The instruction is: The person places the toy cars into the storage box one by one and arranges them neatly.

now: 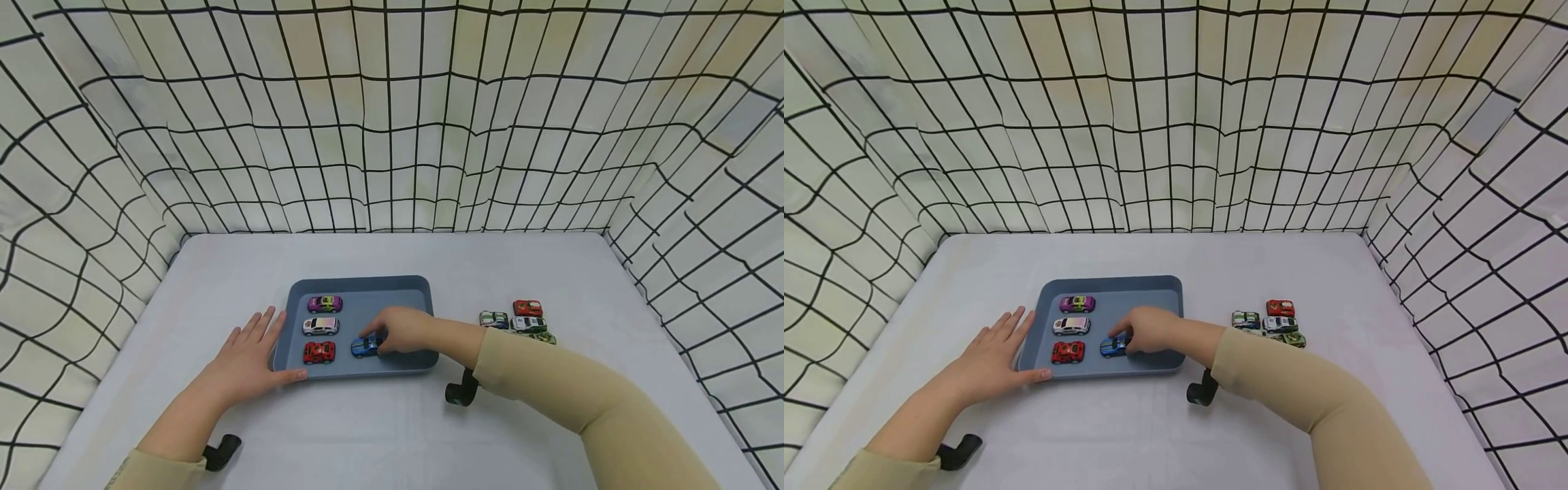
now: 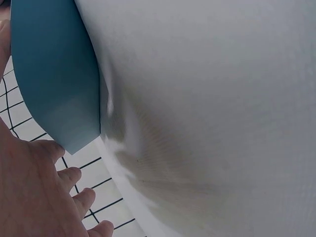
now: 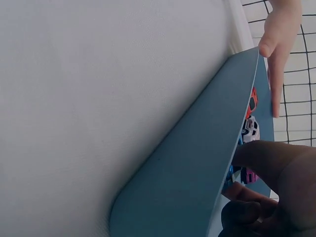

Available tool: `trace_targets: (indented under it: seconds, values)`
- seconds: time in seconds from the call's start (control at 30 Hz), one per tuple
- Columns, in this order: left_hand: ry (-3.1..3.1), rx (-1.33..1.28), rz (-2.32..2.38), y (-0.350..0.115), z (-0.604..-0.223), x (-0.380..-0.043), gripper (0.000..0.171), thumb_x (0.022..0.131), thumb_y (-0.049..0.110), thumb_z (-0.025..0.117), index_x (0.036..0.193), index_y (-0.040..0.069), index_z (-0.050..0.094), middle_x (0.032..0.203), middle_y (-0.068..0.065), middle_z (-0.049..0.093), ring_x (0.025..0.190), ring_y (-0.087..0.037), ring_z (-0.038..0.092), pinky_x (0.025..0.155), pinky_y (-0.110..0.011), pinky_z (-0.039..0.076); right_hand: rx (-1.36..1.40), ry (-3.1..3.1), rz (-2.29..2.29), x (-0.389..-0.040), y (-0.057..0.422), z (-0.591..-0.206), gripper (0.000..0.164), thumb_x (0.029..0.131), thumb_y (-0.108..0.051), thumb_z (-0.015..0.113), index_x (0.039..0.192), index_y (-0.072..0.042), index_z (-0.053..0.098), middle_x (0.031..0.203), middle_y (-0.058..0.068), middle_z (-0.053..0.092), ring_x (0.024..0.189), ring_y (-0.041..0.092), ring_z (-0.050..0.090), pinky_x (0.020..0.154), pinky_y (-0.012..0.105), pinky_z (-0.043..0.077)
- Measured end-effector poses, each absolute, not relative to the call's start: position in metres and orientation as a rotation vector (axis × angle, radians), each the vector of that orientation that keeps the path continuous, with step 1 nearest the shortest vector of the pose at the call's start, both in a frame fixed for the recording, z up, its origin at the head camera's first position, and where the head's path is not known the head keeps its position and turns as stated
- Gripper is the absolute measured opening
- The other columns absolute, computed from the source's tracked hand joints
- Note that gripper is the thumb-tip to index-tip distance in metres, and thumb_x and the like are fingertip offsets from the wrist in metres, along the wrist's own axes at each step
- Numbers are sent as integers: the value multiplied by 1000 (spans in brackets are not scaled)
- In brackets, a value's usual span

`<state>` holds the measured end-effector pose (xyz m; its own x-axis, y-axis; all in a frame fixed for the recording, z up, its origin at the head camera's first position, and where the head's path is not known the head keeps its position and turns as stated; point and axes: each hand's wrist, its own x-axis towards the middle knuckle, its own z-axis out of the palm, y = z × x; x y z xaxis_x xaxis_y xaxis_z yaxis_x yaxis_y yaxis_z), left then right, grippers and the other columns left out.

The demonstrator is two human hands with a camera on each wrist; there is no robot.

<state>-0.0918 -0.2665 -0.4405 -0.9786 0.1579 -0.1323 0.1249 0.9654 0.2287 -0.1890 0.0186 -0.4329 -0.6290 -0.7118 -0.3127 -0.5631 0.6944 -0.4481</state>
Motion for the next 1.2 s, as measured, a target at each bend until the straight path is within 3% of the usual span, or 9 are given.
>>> trace_targets:
  seconds: [1.03,1.2]
  values:
    - [2967,230,328,-267,-439,-93,125,72,81,63,154,-5,23,159,-31,17,145,-50,15,113,-70,12,-1008,2355,-438,-197,21,-432,43,87,-23,78,129,-30,68,118,-5,66,104,7,59,93,28,49]
    - [2964,233,332,-266,-441,-93,125,72,81,63,154,-5,23,159,-31,18,145,-51,15,113,-70,13,-992,2344,-480,-199,25,-433,44,87,-25,79,129,-30,68,114,-5,66,101,8,58,88,27,49]
